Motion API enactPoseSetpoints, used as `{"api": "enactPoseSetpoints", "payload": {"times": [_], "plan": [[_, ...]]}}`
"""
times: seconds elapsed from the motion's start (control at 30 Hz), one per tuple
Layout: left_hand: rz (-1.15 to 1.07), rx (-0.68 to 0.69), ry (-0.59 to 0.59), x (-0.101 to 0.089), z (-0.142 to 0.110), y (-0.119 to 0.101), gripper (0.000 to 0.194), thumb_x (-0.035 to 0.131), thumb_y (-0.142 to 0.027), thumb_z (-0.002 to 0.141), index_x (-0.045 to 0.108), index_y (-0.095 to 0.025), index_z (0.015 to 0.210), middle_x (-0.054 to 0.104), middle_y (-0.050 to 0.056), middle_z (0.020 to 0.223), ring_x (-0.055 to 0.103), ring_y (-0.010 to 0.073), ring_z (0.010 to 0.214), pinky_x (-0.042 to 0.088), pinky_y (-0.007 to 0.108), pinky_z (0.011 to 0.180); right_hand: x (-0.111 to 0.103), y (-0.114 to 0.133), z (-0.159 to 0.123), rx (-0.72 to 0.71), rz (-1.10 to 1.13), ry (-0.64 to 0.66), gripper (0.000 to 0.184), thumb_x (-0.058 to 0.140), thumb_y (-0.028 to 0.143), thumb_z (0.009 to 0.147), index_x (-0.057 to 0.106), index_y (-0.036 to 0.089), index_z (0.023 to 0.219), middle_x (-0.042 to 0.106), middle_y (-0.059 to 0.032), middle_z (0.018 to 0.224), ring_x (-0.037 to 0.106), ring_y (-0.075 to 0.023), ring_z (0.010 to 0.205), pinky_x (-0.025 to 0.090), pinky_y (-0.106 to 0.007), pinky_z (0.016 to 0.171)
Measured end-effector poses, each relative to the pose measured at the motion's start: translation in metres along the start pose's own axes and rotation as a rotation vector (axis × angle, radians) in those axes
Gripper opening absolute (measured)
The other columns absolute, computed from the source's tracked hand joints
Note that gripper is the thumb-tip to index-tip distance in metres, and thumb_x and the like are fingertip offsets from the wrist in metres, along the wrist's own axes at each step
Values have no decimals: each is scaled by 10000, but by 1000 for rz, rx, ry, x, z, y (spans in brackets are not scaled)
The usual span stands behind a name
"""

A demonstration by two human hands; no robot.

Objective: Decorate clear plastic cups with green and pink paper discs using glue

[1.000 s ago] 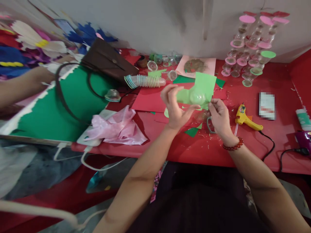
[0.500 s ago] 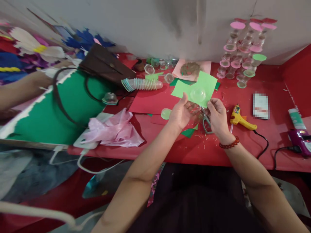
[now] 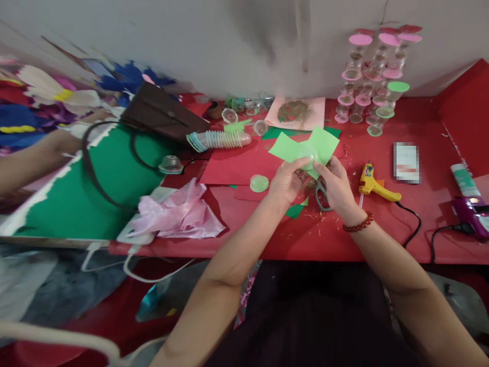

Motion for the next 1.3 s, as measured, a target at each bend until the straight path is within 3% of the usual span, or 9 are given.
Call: {"api": "enactPoseSetpoints", "payload": {"times": [0.2, 0.5, 0.7, 0.83, 0.93, 1.07, 1.3], "plan": [[48, -32, 82, 10, -3, 3, 333, 938, -274, 554, 712, -221, 792, 789, 1, 861, 738, 192, 833, 604, 363, 802, 5, 9, 0, -6, 33, 9, 515, 906, 620, 711, 666, 308, 1041, 802, -35, 1073, 754, -233, 1078, 642, -375, 899], [36, 16, 162, 17, 0, 0, 289, 929, -280, 633, 704, -219, 803, 808, 12, 959, 764, 197, 991, 612, 355, 949, 1, 3, 3, 18, 101, -5, 419, 914, 528, 703, 672, 299, 957, 812, -20, 1022, 777, -228, 1040, 654, -391, 912], [91, 83, 166, 15, 0, -4, 396, 994, -440, 585, 672, -252, 720, 785, -12, 833, 767, 201, 894, 634, 357, 811, 5, 5, 0, 21, 68, 24, 346, 911, 483, 723, 672, 311, 905, 810, -4, 990, 773, -228, 1083, 662, -381, 875], [112, 125, 192, 16, -5, -13, 508, 1032, -479, 527, 580, -266, 618, 731, -44, 748, 748, 202, 941, 609, 366, 878, 11, 10, -2, 7, 64, 50, 377, 940, 497, 698, 686, 313, 906, 812, 0, 953, 780, -236, 1027, 661, -410, 887], [129, 107, 203, 15, -9, -15, 493, 1042, -508, 515, 622, -278, 632, 745, -34, 771, 725, 211, 945, 589, 385, 913, 13, 12, -4, 12, 47, 65, 397, 942, 526, 694, 703, 310, 928, 817, -3, 946, 779, -239, 1028, 652, -438, 960], [148, 124, 233, 16, -10, -17, 438, 1033, -504, 536, 680, -271, 648, 738, -28, 743, 711, 184, 846, 586, 369, 857, 13, 12, -5, 46, 86, 69, 426, 976, 495, 648, 719, 311, 933, 821, 8, 936, 780, -226, 1009, 616, -447, 1072], [149, 159, 243, 17, -10, -20, 394, 1015, -413, 586, 657, -250, 604, 723, -31, 706, 688, 141, 730, 596, 341, 791, 15, 12, -6, 45, 73, 71, 492, 987, 493, 640, 716, 324, 1014, 814, 2, 944, 770, -248, 1044, 616, -469, 1057]]}}
Point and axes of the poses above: each hand's wrist, its own z-axis towards the middle knuckle, its own x-axis out of the palm, y = z × x, the point moved 10 cm from there along z, towards the middle knuckle
